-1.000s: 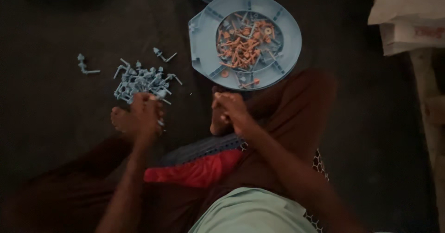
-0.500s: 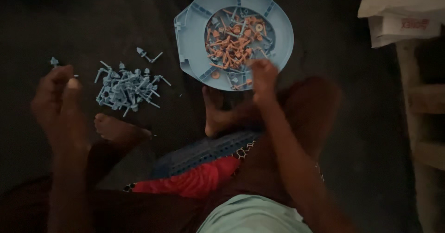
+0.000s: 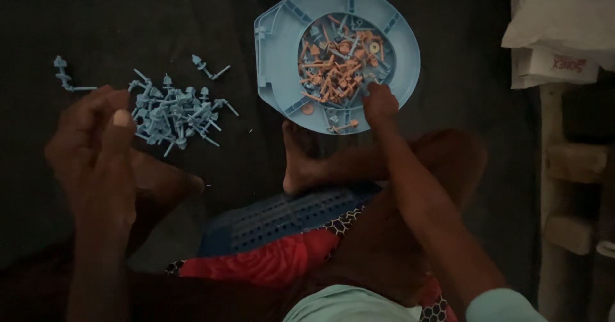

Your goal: The person sits on the floor and repeatedly picks up small plastic components from a pile and a bucket, then connects them by hand. The person handles the parts one at a time, inserting a white rod into an orange connector and placing the assembled units back into the bucket.

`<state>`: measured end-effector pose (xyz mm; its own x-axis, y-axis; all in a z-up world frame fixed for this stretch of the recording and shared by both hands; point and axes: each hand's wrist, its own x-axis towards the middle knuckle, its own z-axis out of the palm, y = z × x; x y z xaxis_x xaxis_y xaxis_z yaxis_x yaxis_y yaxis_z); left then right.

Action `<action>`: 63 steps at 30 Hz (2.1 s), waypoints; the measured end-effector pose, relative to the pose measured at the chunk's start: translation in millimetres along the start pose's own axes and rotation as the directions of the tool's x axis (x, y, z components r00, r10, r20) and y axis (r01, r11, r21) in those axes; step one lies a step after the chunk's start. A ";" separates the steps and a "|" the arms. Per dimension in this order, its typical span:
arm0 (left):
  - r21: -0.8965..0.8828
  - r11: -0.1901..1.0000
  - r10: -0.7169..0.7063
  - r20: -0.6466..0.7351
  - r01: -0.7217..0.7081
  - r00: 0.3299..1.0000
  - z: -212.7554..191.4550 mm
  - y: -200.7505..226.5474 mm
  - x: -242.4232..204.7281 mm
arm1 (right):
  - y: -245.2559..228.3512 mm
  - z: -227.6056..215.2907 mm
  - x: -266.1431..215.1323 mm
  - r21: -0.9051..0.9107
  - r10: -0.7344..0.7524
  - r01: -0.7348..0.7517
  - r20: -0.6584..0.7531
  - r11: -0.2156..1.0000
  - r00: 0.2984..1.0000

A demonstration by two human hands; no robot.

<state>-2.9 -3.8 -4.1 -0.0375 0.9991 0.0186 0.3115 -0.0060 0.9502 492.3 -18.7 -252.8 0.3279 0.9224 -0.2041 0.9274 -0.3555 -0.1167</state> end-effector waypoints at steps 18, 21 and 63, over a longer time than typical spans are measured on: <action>0.180 0.977 -0.134 0.114 0.112 0.984 32.3 -5.1 -12.8 | 17.6 -9.9 27.3 0.197 0.162 -0.102 -0.318 0.975 0.934; 0.186 0.981 0.019 0.192 -0.055 0.981 49.1 -5.1 -16.9 | 23.9 -36.8 21.6 0.407 0.178 -0.103 -0.150 0.908 0.973; -0.347 0.768 -0.322 0.519 0.539 0.792 100.4 -33.5 -38.7 | -63.9 28.9 -45.3 0.170 0.105 -0.102 -0.013 0.980 0.994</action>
<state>83.5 -38.1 -67.9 0.3627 0.8148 -0.4523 -0.1105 0.5195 0.8473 413.0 -42.2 -264.2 0.4260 0.8818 -0.2025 0.8451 -0.4678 -0.2589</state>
